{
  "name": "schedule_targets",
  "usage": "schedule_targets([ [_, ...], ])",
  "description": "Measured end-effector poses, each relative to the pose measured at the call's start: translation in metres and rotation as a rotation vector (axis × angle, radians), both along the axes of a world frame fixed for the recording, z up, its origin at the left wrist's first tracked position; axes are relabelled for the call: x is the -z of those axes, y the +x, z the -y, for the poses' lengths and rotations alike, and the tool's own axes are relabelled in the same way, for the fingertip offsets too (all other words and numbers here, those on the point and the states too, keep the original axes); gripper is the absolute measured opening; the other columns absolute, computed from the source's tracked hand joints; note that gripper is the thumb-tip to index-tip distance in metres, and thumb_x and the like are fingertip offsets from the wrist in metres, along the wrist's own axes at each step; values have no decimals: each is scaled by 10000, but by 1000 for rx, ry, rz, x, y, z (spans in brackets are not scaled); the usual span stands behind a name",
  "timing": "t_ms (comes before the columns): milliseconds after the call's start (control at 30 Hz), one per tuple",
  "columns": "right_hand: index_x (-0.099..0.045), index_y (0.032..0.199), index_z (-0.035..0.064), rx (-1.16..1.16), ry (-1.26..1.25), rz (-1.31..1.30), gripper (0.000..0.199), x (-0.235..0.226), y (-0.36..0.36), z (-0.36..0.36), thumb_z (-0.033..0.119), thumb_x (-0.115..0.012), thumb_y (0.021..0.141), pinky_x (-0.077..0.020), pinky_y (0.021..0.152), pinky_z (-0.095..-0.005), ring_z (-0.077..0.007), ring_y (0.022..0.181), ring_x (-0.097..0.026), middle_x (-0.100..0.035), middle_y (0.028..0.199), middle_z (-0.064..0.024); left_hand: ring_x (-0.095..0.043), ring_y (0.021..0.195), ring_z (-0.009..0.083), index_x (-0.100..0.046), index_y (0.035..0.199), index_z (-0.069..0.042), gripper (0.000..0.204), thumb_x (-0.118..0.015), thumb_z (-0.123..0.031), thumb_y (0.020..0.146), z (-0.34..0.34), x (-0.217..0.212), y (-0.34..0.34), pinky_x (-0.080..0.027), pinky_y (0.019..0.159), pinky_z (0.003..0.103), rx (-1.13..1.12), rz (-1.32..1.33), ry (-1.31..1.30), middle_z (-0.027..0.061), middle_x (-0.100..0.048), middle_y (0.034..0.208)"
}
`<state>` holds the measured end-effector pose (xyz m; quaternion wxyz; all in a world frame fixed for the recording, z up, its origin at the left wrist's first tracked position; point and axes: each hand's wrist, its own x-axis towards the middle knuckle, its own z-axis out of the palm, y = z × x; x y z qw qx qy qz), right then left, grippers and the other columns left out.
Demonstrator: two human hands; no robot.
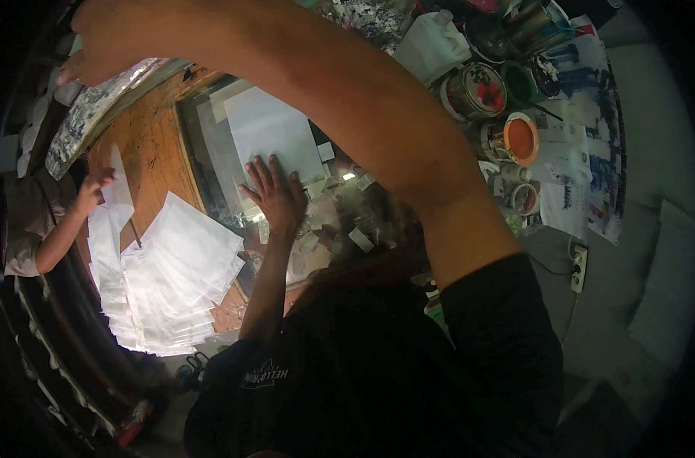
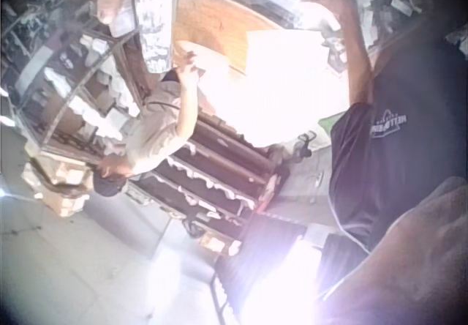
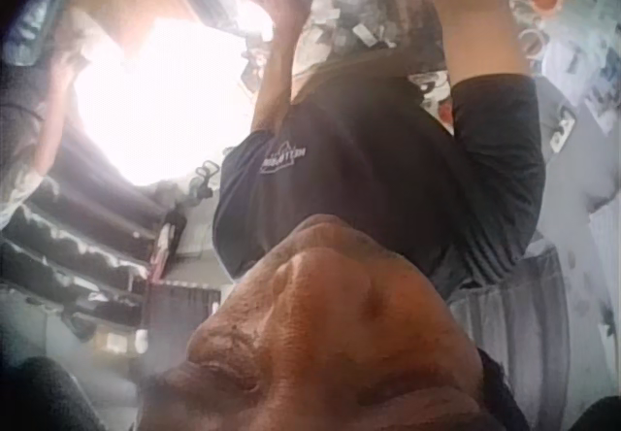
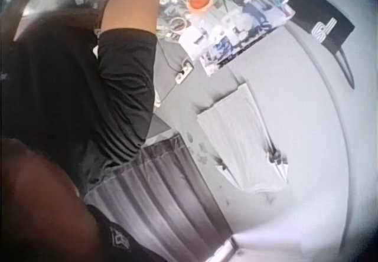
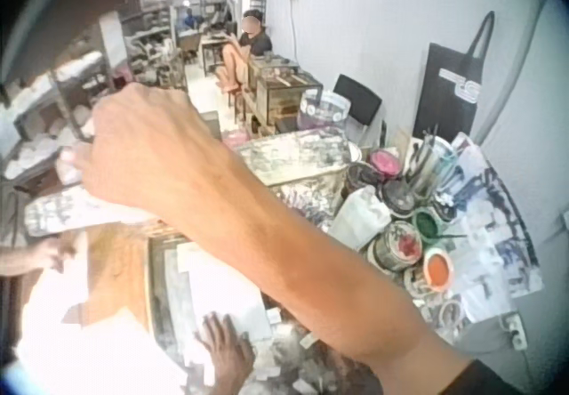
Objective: The person repeatedly places white paper under a screen-printing frame, uses a squeegee to pull ink across the screen, and removes the printed paper. A second person assists by stacking the finished prints.
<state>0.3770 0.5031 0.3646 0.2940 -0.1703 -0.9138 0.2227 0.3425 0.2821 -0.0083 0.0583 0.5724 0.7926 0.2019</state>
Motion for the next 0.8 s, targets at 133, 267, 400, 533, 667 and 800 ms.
schedule_targets([
  [133, -695, 927, -39, 122, -48, 193, 321, -13, -8, -1, 227, -563, 1049, -313, 362, -209, -66, 432, -353, -542, 600, -28, -80, 1572, 442, -444, 1500, 10, 591, -578, -284, 1004, 10, -3, 7, 27, 1156, 757, 29, -16, -36, 274, -234, 1652],
  [267, -698, 944, -28, 130, -58, 92, 293, -1, -9, 12, 212, -563, 1043, -298, 359, -212, -66, 432, -339, -536, 590, -33, -83, 1572, 440, -457, 1495, -3, 584, -576, -297, 1005, 16, -1, 9, 31, 1164, 745, 37, -4, -13, 259, -236, 1656],
  [400, -705, 1004, -46, 134, -59, 227, 323, -3, -13, -3, 238, -558, 1044, -262, 357, -210, -68, 438, -312, -546, 584, -46, -96, 1571, 433, -464, 1492, -13, 576, -578, -299, 1005, 16, -7, 7, 34, 1168, 740, 45, 14, 5, 248, -270, 1646],
  [533, -729, 1078, 24, 123, 112, 151, 450, 38, -7, 34, 445, -601, 986, -445, 518, -357, -204, 515, -513, -631, 698, -103, -149, 1569, 398, -489, 1469, -17, 568, -576, -344, 1013, 38, -45, -4, -43, 1179, 734, -10, 299, 164, 214, -312, 1640],
  [667, -739, 1068, 89, 214, 406, 51, 435, 133, 32, 121, 494, -702, 913, -504, 664, -448, -280, 631, -620, -643, 799, -88, -342, 1487, 344, -442, 1498, -36, 624, -585, -413, 1021, 74, -140, -7, -221, 1178, 659, -250, 1414, 592, 160, -482, 1509],
  [800, -648, 1292, 89, 282, 231, 282, 458, 248, 49, 159, 267, -743, 881, -422, 908, -473, -273, 886, -615, -638, 931, -103, -394, 1422, 301, -271, 1578, -56, 816, -631, -490, 987, 107, -121, -17, -259, 1165, 627, -655, 2125, 321, 166, -423, 1497],
])
